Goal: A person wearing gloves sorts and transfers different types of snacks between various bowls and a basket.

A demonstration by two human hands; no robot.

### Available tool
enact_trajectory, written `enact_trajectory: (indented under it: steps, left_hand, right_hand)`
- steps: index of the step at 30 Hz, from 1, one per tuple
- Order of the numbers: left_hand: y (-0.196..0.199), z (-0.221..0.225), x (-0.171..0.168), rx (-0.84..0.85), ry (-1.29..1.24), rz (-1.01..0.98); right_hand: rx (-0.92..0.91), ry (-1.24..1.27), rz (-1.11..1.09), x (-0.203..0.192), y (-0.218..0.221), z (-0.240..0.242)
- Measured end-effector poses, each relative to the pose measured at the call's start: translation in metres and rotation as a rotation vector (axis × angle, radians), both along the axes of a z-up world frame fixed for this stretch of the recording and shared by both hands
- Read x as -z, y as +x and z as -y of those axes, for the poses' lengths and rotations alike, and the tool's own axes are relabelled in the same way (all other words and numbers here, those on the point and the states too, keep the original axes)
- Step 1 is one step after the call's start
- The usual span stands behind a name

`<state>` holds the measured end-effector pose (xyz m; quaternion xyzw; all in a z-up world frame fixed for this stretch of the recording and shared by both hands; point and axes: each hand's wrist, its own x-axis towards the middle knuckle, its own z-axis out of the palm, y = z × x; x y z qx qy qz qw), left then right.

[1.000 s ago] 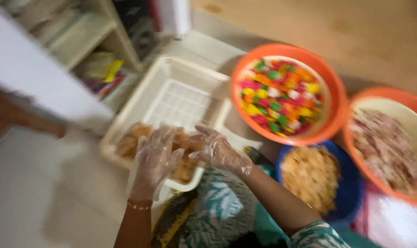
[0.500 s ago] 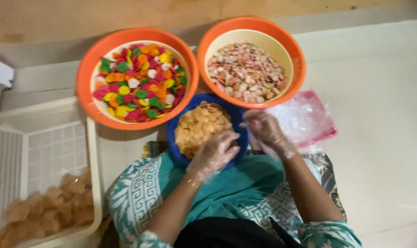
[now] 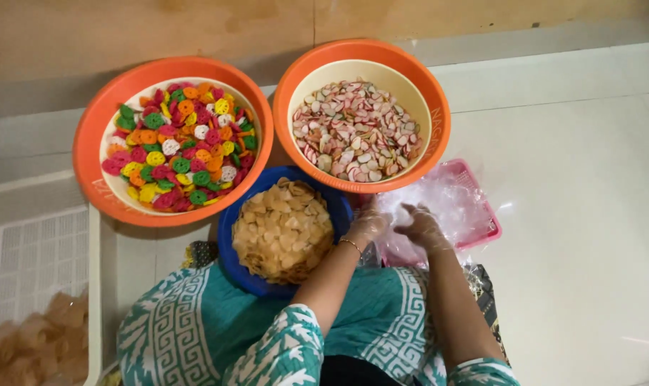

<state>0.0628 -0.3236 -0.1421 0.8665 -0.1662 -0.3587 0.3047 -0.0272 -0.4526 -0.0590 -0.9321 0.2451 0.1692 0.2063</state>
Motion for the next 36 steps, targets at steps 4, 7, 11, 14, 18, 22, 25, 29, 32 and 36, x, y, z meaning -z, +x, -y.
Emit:
enact_trajectory:
  steps: [4,7,11,14,18,22,25,29,32,36]
  left_hand:
    - [0.007,0.018,0.03,-0.298,0.004,-0.06]
    - [-0.003,0.007,-0.009,-0.349,-0.031,-0.059]
    - [-0.012,-0.003,-0.035,-0.437,-0.146,-0.024]
    - [-0.023,-0.024,-0.044,-0.433,-0.169,-0.065]
    - [-0.045,-0.075,-0.12,-0.443,-0.592,0.104]
    - [-0.065,-0.109,-0.144,-0.506,-0.846,-0.067]
    - [-0.065,-0.126,-0.119,-0.617,-0.982,-0.11]
    - [-0.062,-0.174,-0.118,-0.813,-1.158,-0.211]
    - [-0.065,-0.226,-0.163,-0.916,-1.116,-0.183]
    - [-0.054,-0.238,-0.13,-1.045,-0.339,0.033]
  right_hand:
    - [0.044,0.044,0.12,0.066,0.006,0.035]
    - [0.187,-0.044,0.134,0.096,0.014,0.053]
    - [0.258,-0.099,0.279,0.065,0.0,0.047]
    - [0.327,-0.069,0.45,0.017,-0.016,0.024]
    - [0.476,0.207,0.831,-0.067,-0.022,-0.027]
    - [0.517,0.559,0.946,-0.126,-0.018,-0.106]
    - [0.579,0.943,1.017,-0.155,-0.016,-0.161]
    - [0.609,0.962,0.942,-0.161,-0.016,-0.187]
    - [0.389,0.853,0.871,-0.156,-0.022,-0.193]
    - [0.453,1.016,0.663,-0.233,-0.037,-0.249]
